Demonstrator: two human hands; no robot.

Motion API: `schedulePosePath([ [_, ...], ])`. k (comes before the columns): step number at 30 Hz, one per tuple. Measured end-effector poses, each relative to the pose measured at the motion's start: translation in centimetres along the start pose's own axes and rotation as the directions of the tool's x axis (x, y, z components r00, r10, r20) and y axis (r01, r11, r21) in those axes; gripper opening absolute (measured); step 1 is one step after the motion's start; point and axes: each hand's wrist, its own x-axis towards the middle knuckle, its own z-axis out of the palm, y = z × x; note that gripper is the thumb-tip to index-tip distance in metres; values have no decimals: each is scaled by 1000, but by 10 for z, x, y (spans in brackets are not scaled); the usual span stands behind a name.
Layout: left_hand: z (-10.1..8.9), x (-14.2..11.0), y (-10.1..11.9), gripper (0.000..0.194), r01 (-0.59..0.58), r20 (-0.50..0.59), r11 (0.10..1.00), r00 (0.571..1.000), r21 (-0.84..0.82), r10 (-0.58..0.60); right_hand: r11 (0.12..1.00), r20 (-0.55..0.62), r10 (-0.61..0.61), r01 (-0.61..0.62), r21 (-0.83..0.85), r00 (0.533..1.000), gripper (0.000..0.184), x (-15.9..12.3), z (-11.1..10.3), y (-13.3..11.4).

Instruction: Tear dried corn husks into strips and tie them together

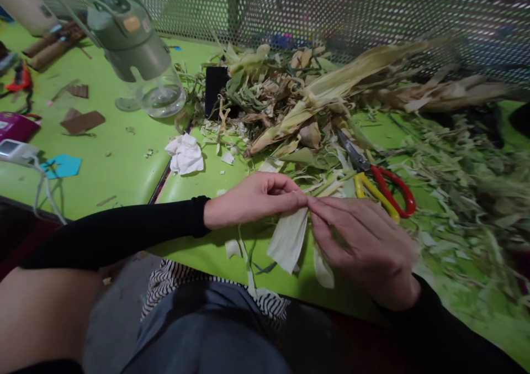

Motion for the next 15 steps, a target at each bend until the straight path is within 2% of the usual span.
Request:
schedulePosePath([
  [4, 0, 2, -3, 28, -65, -5, 998, 998, 13, 65, 930, 45, 236, -239, 279, 971, 14, 2, 3, 3],
  [7, 0, 2, -4, 29, -106, 1, 994, 994, -8, 106, 875, 99, 339, -352, 331, 936, 12, 0, 5, 6],
  [11, 0, 2, -7, 30, -119, -9, 993, 993, 23, 119, 879, 83, 347, -355, 319, 934, 10, -3, 6, 5],
  [15, 0, 2, -9, 28, -142, 3, 989, 990, 33, 142, 903, 24, 284, -275, 330, 959, 12, -2, 6, 3],
])
